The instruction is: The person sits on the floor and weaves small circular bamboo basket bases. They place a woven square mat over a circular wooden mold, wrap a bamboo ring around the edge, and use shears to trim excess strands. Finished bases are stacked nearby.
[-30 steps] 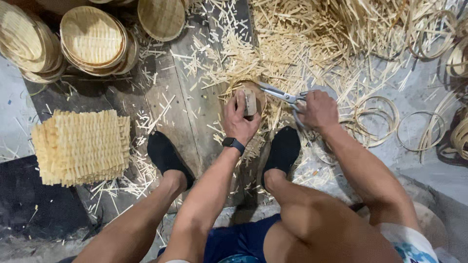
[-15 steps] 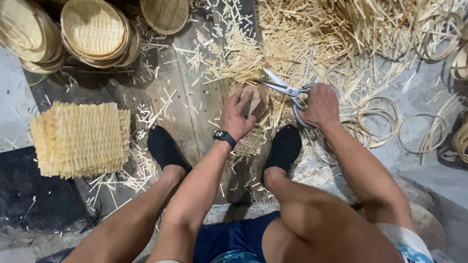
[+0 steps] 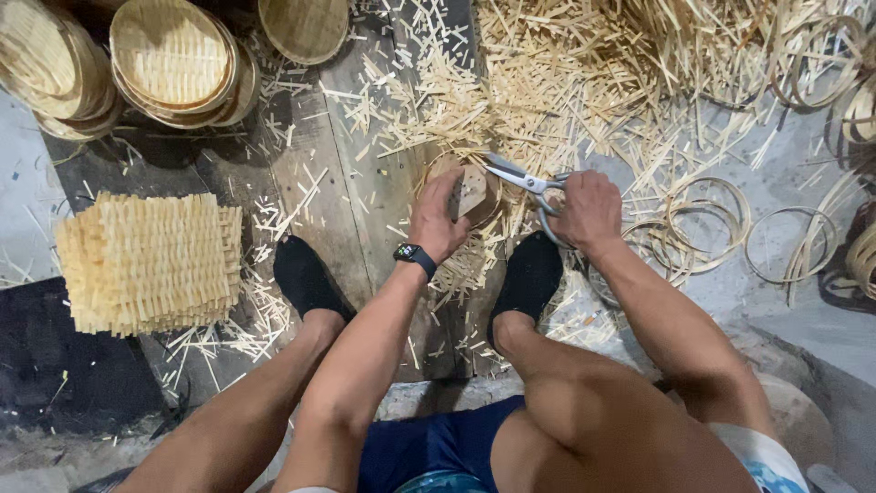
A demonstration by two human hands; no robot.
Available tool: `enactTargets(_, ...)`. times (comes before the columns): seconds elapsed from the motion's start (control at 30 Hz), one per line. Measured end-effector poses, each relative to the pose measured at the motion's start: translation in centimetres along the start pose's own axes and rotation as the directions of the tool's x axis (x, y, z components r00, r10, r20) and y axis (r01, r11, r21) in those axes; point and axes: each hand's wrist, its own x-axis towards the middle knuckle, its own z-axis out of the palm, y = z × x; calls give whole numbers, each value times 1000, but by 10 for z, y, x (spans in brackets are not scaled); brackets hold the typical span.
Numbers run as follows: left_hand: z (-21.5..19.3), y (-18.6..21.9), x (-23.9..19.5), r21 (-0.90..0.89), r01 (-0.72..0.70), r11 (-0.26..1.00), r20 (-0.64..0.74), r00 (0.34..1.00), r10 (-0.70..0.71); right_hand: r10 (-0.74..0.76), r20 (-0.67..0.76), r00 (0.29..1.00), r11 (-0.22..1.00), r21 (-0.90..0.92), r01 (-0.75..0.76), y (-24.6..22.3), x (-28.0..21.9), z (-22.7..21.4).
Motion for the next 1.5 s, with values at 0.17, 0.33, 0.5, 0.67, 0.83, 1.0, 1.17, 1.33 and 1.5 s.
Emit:
enactTargets(0.17,-3,-4,1,63,-81,995,16,997,80,-24,17,1000,1000,17,24,3,4,-6)
enactTargets(0.33,-5,-9,9,19,-116,993,139,984,113,-65,69,995,992,-100,72,0,22,-5)
enactTargets(0.5,-11,-12,11,36,-189,981,153,971,182,-47,195,980,999,-6,49,9,21,-8)
enactTargets(0.67,-16,-12,15,30,-224,974,197,957,214,-170,-34,985,985,-32,169,3,21,-4)
enactTargets(0.83,-20,-7,4,518,-181,836,191,977,93,-83,155,984,996,-17,87,0,30,-10)
enactTargets(1.0,4,3,-12,67,111,992,-112,988,-104,-128,82,988,992,5,128,0,27,-14)
enactTargets(1.17,3,-4,-11,98,-7,995,-60,998,13,-103,142,985,990,-78,115,-5,28,-1)
enactTargets(1.33,10,0,-15,-2,251,968,-115,961,-250,-147,48,988,988,-44,149,1,27,2)
enactTargets(1.5,25,-3,-15,163,28,986,-184,983,3,-185,23,982,973,-135,187,-10,32,0)
